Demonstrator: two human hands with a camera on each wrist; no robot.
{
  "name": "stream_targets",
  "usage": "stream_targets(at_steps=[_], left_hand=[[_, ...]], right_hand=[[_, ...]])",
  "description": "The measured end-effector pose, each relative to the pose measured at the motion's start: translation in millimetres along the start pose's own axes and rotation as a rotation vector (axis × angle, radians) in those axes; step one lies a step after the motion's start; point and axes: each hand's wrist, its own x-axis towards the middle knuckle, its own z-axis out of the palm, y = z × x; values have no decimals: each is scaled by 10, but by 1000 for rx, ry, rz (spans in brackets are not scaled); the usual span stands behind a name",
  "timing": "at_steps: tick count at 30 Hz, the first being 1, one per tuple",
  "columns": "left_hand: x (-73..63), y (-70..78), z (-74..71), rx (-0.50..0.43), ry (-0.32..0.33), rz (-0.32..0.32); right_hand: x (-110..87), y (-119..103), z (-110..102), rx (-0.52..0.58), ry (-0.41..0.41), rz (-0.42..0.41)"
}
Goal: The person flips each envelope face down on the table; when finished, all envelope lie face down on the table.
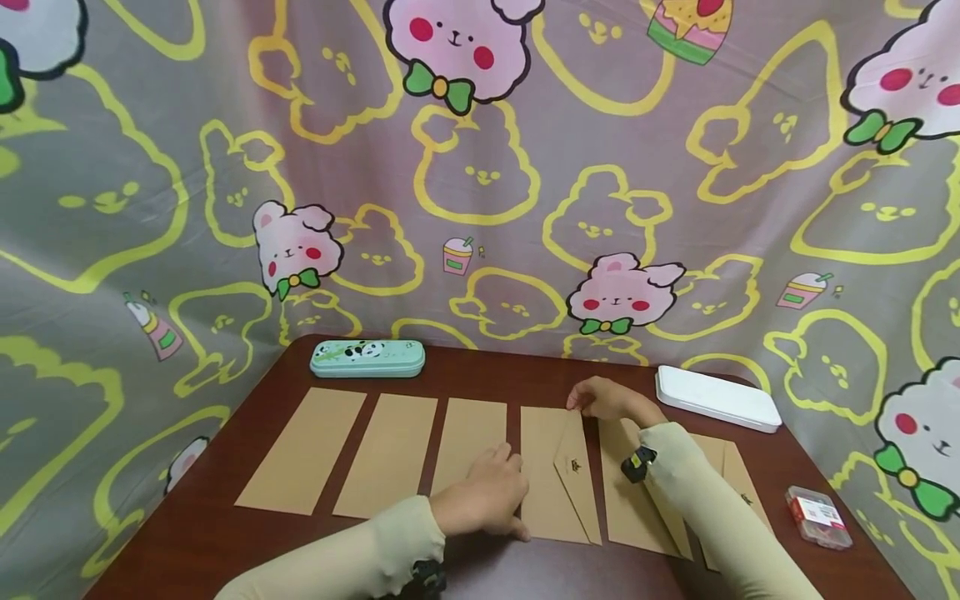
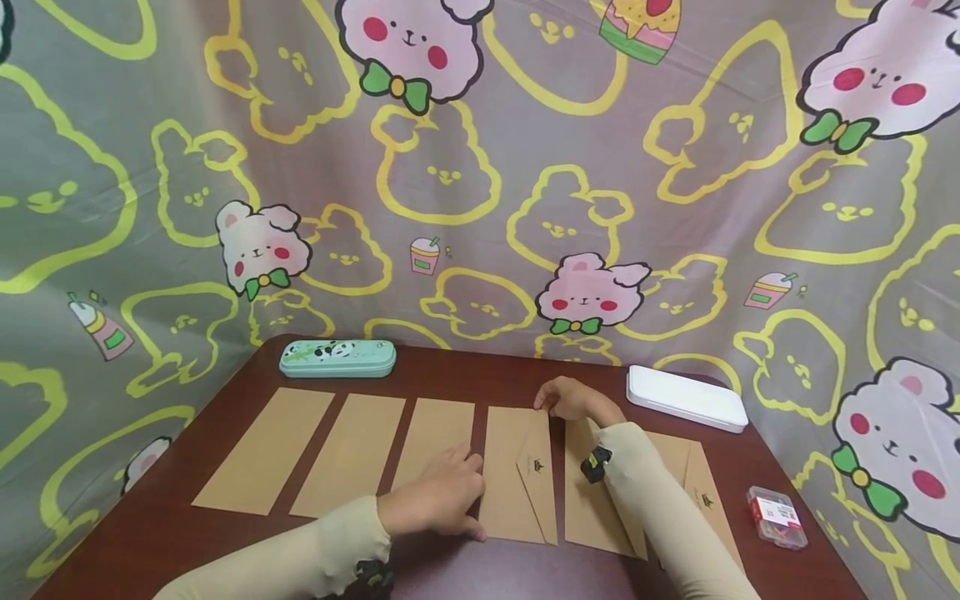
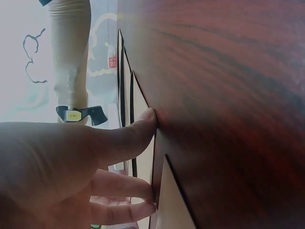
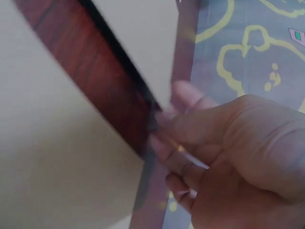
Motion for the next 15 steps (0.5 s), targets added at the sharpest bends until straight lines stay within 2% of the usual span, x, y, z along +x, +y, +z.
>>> stream_targets(at_steps=[8, 15], left_hand=[[-5, -18, -13, -49, -45, 4], [-10, -44, 19, -108, -26, 13]], right_hand=[[-27, 122, 32, 9, 61, -94], [-91, 159, -31, 10, 81, -105]])
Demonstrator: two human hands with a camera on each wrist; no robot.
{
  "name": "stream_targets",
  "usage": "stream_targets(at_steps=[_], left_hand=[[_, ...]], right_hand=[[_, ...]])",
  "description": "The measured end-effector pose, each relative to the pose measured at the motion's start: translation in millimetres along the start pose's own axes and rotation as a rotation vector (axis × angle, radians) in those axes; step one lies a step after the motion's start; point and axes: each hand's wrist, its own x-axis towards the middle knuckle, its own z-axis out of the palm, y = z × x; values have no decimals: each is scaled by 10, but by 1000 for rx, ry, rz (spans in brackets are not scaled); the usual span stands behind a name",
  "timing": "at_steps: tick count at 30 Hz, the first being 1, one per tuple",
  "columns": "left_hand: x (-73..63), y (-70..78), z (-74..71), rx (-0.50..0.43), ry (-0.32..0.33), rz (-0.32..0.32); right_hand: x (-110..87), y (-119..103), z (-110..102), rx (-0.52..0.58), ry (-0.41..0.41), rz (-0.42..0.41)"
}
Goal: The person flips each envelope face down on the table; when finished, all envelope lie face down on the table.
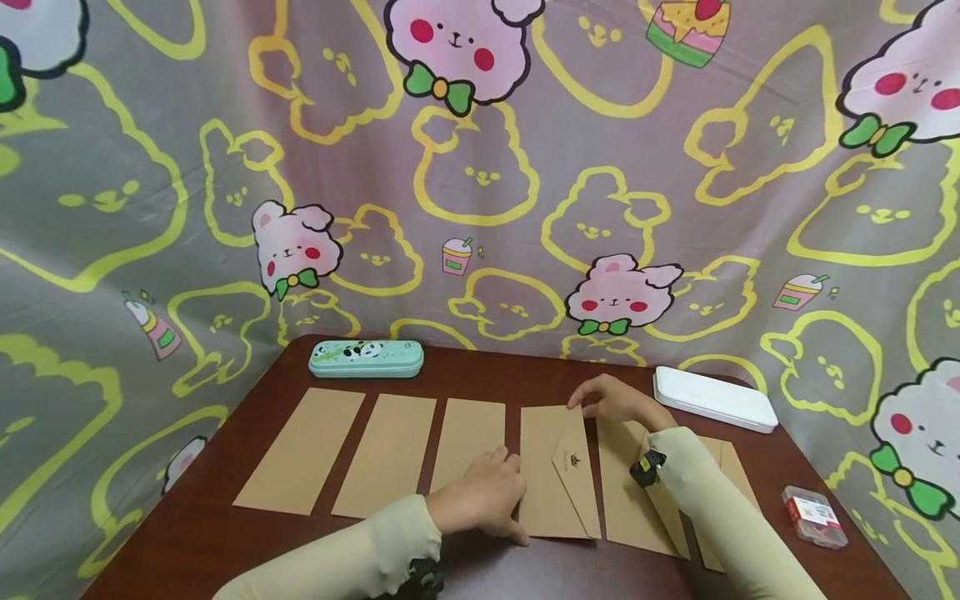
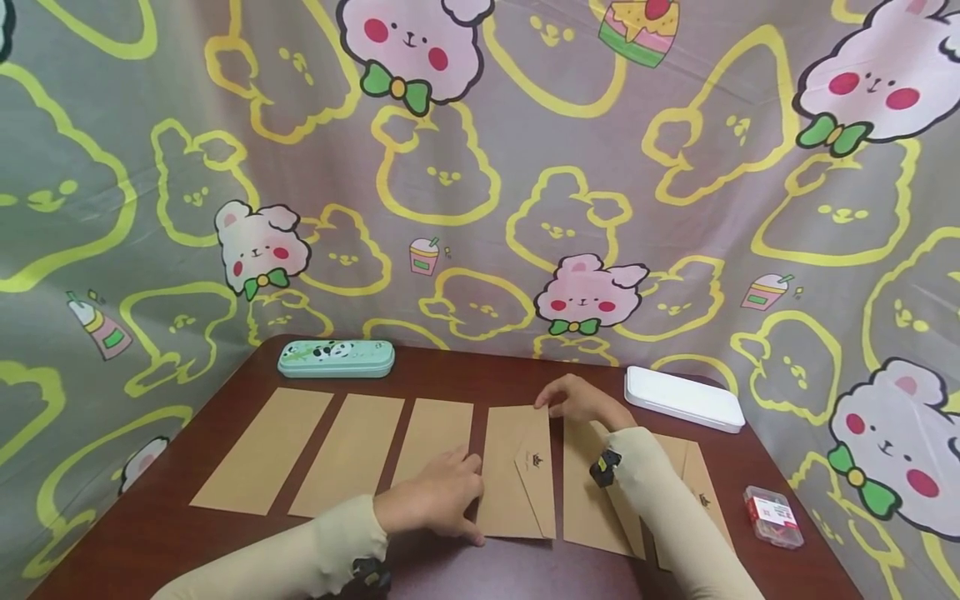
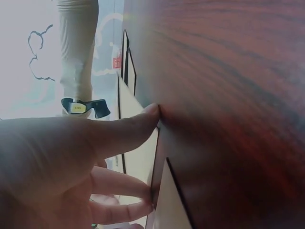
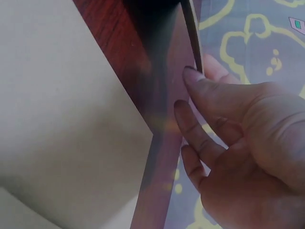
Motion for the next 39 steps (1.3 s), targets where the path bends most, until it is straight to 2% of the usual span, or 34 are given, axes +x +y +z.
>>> stream_targets(at_steps=[10, 17, 25, 33, 39], left_hand=[[-18, -16, 2, -100, 13, -14], [-9, -37, 22, -113, 21, 1], [-2, -66, 38, -156, 15, 49], [-15, -68, 17, -211, 9, 77], [-16, -64, 25, -236, 20, 105]], right_hand=[[-30, -58, -90, 136, 6, 14], [-14, -89, -118, 270, -27, 41], [22, -117, -162, 337, -75, 6], [79, -161, -192, 436, -140, -73], [101, -166, -203, 527, -155, -62]])
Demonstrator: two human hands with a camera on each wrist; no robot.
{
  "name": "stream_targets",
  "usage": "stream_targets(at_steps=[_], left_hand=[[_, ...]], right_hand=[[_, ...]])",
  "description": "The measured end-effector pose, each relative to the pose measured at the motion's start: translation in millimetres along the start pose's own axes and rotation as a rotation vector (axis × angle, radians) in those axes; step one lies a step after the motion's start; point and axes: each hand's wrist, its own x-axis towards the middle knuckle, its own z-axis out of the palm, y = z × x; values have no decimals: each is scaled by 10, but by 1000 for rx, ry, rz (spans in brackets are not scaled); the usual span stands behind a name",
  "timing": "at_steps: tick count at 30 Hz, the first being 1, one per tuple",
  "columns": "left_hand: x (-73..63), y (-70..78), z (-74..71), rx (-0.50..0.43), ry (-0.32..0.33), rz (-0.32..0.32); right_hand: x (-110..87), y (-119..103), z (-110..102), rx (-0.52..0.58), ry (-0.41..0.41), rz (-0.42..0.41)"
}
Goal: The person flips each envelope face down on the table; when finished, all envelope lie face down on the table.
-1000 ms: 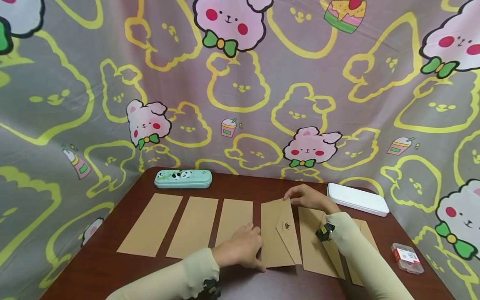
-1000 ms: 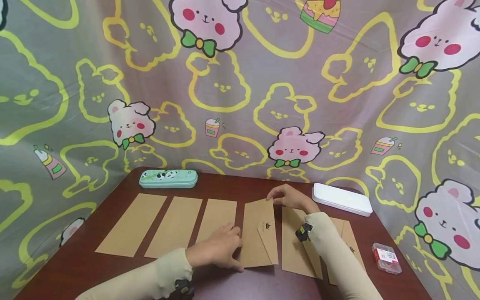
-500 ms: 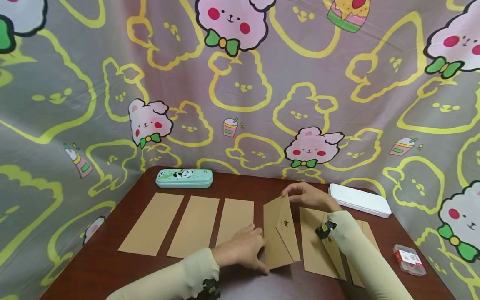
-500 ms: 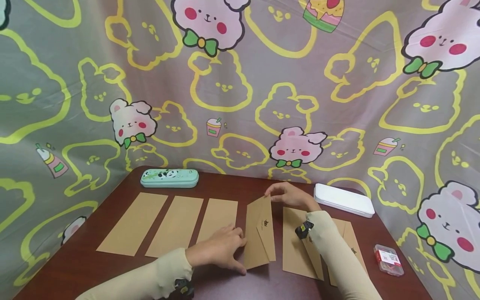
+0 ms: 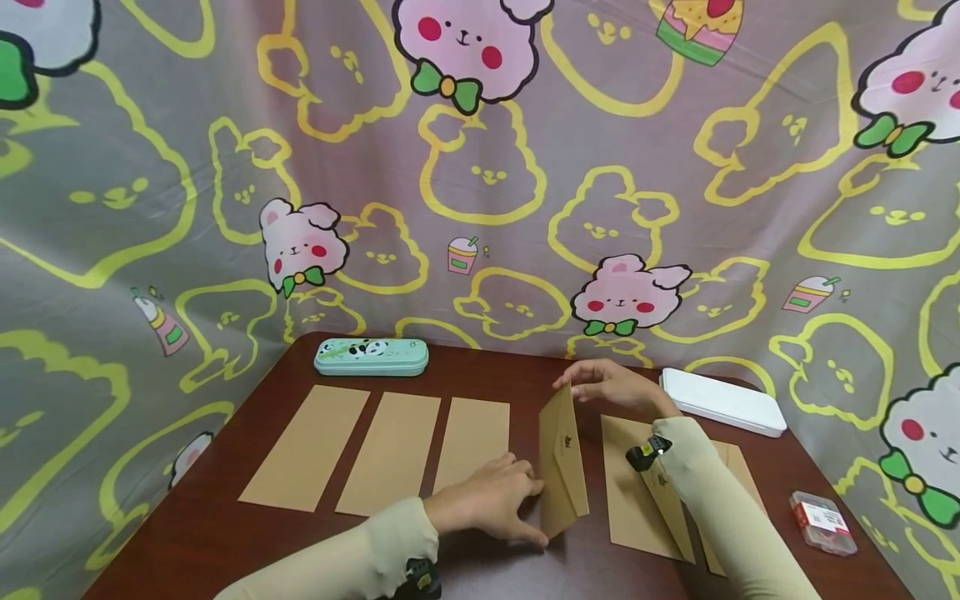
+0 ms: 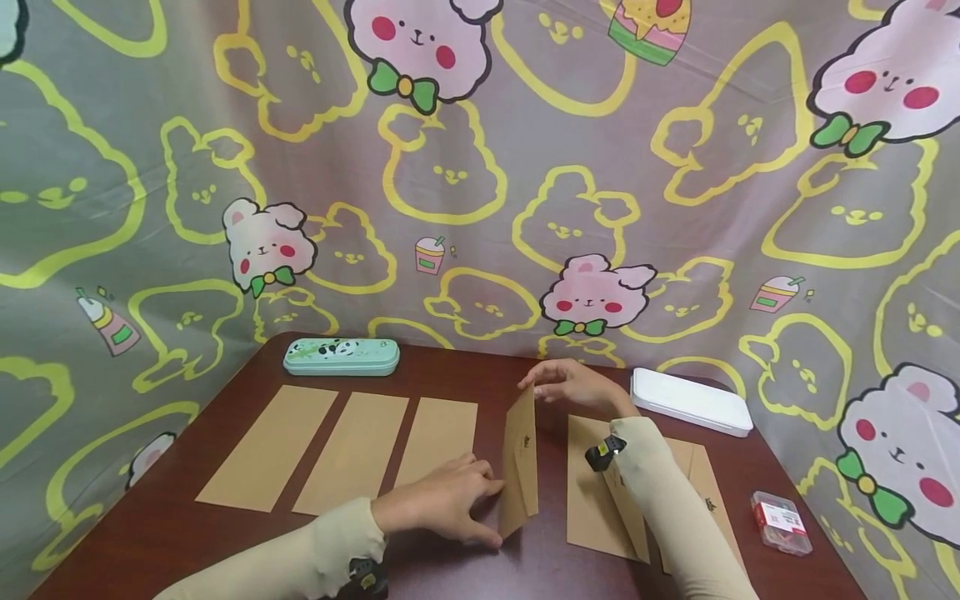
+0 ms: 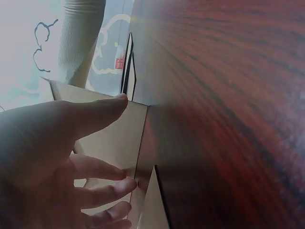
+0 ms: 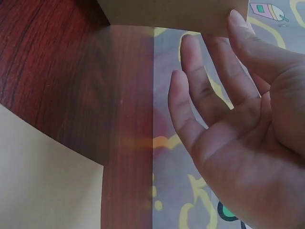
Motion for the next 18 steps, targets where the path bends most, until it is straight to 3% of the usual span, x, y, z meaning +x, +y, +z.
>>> stream_targets(at_steps=[18], left_hand=[[-15, -59, 26, -119, 8, 21]], right_hand=[[124, 79, 25, 39, 58, -4]])
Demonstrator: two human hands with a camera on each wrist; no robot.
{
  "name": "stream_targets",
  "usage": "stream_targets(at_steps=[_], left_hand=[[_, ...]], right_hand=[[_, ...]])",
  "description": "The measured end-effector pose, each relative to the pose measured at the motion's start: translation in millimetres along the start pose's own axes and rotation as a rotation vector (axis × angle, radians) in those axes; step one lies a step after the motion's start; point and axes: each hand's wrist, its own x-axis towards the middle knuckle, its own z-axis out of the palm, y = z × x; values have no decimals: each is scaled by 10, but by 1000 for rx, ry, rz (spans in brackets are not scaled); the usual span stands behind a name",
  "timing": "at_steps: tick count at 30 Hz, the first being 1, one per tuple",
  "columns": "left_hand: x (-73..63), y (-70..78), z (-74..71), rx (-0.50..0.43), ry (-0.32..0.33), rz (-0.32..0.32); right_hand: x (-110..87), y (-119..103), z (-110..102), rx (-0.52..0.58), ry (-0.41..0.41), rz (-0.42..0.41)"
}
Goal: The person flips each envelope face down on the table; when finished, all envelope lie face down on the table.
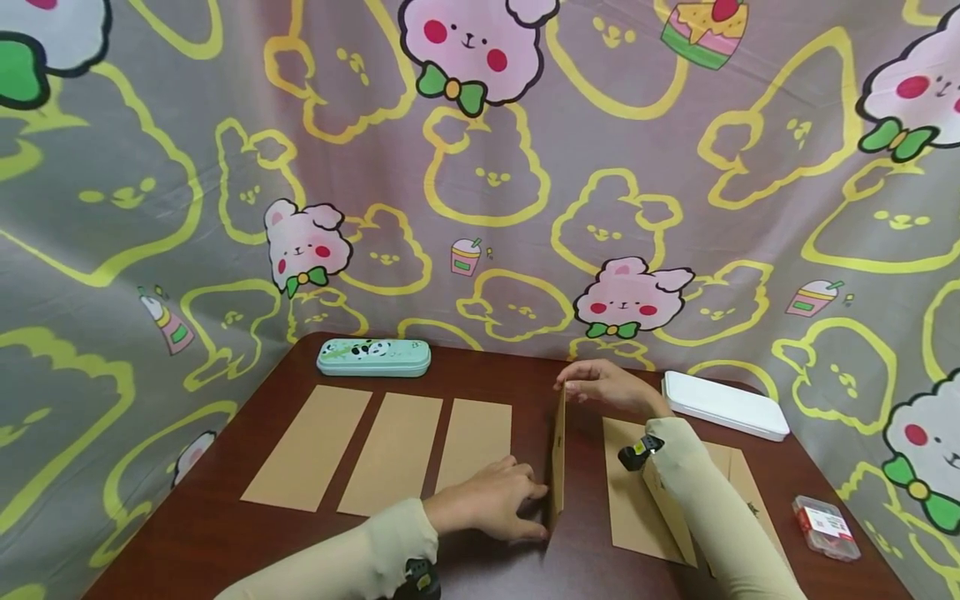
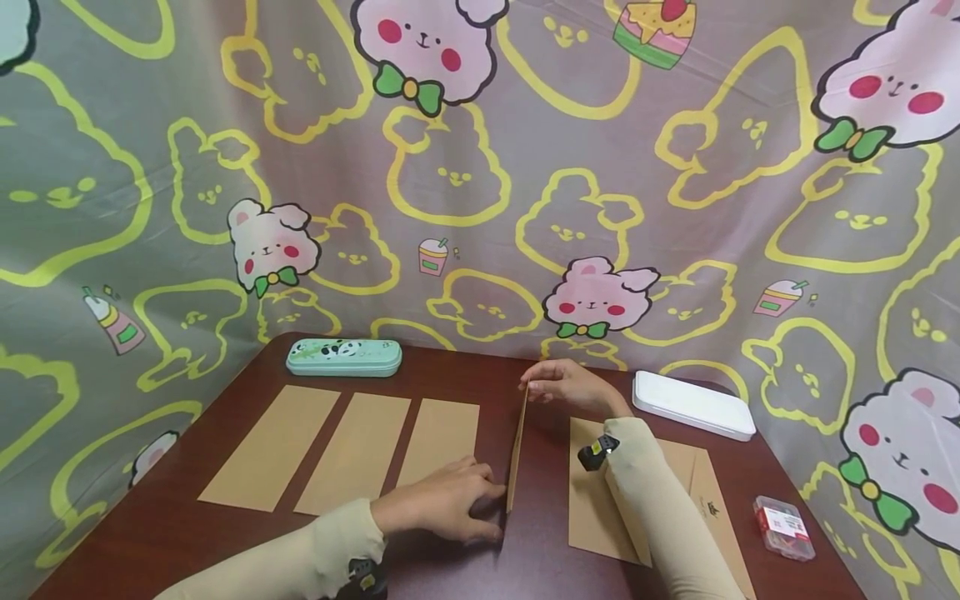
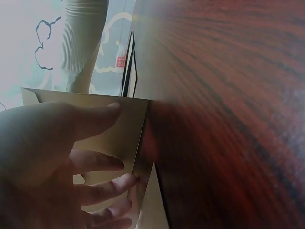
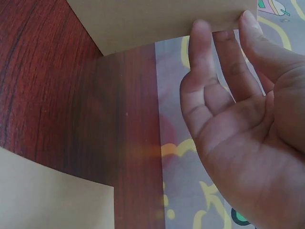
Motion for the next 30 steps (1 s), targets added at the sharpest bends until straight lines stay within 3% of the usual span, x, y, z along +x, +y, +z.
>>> stream_targets(at_steps=[5, 9, 15, 21, 25, 30], left_hand=[[4, -24, 4, -7, 23, 4], [0, -73, -52, -19, 80, 1], [-7, -135, -317, -233, 184, -61], [-38, -30, -584, -358, 234, -103], [-39, 108, -672, -334, 230, -144], [28, 209, -692, -210, 257, -165]], right_hand=[[7, 44, -13, 46, -10, -7], [10, 76, -18, 108, -32, -26], [2, 92, 1, 142, -29, -14], [29, 89, 19, 108, -25, 6], [43, 77, 26, 91, -24, 6], [83, 65, 58, 74, -28, -8]])
